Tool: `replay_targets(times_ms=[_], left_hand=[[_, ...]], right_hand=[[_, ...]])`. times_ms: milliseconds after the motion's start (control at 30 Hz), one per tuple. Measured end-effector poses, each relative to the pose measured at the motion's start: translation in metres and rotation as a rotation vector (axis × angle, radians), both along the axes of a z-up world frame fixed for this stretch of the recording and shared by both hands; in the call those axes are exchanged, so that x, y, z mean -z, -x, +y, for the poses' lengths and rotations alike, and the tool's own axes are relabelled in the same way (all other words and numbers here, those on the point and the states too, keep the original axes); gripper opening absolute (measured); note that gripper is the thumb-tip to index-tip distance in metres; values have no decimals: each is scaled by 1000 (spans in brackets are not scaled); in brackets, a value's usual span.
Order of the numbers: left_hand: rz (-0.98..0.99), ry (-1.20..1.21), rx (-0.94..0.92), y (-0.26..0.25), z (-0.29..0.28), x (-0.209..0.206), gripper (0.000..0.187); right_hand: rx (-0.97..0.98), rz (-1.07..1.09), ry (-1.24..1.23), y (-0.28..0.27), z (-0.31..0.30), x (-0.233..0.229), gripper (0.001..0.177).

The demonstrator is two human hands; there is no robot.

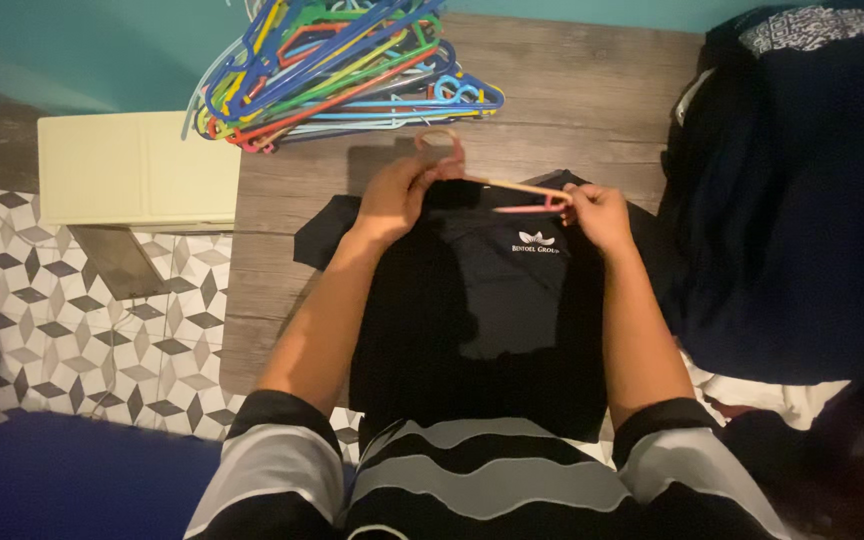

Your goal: The person picks up t-shirts from a pile, places them on hangers, and hangs them on a metal clothing rack. The person handles several shirts one at a time, including a black shirt, a blue shirt, and a white shirt, and places each on the rack.

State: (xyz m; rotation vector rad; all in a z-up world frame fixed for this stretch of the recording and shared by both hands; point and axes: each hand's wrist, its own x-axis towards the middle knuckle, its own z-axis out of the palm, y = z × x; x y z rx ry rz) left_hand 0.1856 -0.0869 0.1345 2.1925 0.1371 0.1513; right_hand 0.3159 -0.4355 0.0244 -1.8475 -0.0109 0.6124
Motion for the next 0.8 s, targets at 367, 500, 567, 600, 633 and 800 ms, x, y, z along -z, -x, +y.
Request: replay_targets(times_ms=[367, 500, 567, 600, 633, 800], left_hand=[[-121, -147, 33, 4, -11, -25, 16], [-164, -37, 39, -2, -10, -42, 13], [-151, -27, 37, -2, -12, -49, 15], [-167, -25, 38, -2, -13, -52, 15], [-183, -23, 39, -1, -14, -55, 16], [-201, 9, 48, -2, -22, -67, 19]], right_hand=[[-135, -357, 17, 28, 16, -68, 23], [-55, -452, 134, 39, 16, -116, 23], [-164, -857, 269, 34, 9, -135, 31], [-222, -1058, 337, 32, 5, -141, 35], [-291, -1041, 339, 31, 4, -144, 35], [-434, -859, 411, 33, 5, -141, 23]])
